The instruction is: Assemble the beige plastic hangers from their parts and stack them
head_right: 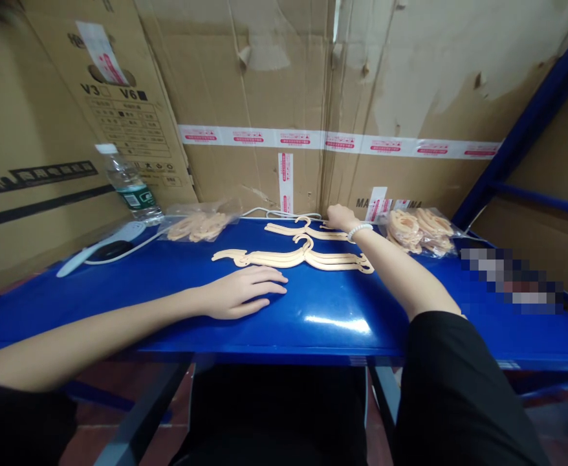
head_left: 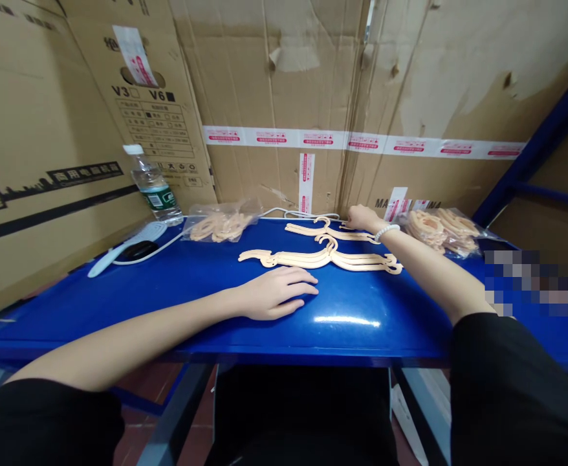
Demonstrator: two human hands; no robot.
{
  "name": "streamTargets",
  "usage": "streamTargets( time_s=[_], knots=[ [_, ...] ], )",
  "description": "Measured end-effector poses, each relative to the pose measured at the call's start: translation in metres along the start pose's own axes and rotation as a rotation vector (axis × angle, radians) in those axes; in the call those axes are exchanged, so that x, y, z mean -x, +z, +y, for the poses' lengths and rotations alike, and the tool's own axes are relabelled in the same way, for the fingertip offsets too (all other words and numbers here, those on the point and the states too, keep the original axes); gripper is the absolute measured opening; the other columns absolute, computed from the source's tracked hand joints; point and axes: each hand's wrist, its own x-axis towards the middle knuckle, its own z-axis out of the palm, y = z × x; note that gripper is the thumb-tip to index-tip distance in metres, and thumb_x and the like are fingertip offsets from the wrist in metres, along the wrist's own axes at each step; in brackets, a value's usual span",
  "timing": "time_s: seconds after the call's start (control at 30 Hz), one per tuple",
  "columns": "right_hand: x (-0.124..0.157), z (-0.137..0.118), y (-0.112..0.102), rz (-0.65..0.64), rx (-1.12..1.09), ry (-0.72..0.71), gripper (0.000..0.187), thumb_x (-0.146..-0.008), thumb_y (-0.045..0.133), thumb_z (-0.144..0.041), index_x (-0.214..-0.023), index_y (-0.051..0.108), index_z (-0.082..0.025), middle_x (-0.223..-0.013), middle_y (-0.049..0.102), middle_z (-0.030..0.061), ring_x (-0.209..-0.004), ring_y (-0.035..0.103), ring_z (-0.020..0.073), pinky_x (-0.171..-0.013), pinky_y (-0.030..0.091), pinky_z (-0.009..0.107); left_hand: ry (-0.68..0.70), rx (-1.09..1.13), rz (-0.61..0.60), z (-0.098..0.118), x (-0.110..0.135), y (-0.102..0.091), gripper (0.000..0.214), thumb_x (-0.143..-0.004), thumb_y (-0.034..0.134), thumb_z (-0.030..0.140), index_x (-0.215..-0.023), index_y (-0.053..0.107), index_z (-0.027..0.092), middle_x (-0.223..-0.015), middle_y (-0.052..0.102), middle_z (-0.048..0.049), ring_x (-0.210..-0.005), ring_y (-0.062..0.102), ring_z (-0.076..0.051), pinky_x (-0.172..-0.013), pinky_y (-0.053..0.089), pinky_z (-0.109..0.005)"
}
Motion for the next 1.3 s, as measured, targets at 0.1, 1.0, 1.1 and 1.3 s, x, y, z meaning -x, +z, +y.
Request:
streamTargets(
  time_s=[0.1,1.0,1.1,1.3],
  knots=[
    [-0.001,-0.004,0.002,0.021,0.033,0.038,0.044,-0.084,0.078,-0.033,-0.117,0.072,-0.004,-0.112,0.072,0.0270,-0.112,0.069,0.0344,-0.091,0.054,0.035,-0.004,-0.006,-0.005,0.000,0.000,0.000,0.036,-0.103,0.044,0.028,-0.133,0.059,0.017,-0.140,0.061,-0.0151,-0.131,0.056,-0.030,-0.112,0.044,-0.047],
    [0.152,-0.047,-0.041,0.529,-1.041,-0.383,0.016,-0.080,0.070,-0.029,-0.081,0.057,-0.020,-0.075,0.066,0.0008,-0.068,0.064,0.0147,-0.062,0.054,0.027,-0.149,0.342,0.056,0.019,-0.007,-0.006,0.034,-0.100,0.052,0.027,-0.132,0.060,0.021,-0.137,0.062,-0.0115,-0.131,0.056,-0.025,-0.116,0.042,-0.044],
    [0.168,-0.068,-0.037,0.405,-1.319,-0.449,0.027,-0.079,0.070,-0.029,-0.102,0.058,-0.022,-0.083,0.061,-0.0019,-0.068,0.064,0.0133,-0.060,0.059,0.027,-0.274,0.527,0.044,0.029,-0.015,-0.006,0.036,-0.099,0.054,0.029,-0.133,0.059,0.022,-0.138,0.063,-0.0107,-0.128,0.059,-0.026,-0.110,0.048,-0.044],
    [0.183,-0.087,-0.017,0.255,-1.487,-0.440,0.020,-0.086,0.068,-0.036,-0.101,0.061,-0.025,-0.089,0.063,0.0003,-0.075,0.070,0.0164,-0.066,0.064,0.032,-0.459,0.918,0.292,0.024,-0.023,0.017,0.041,-0.093,0.065,0.035,-0.131,0.059,0.021,-0.131,0.066,-0.0140,-0.117,0.067,-0.026,-0.099,0.056,-0.043]
  ],
)
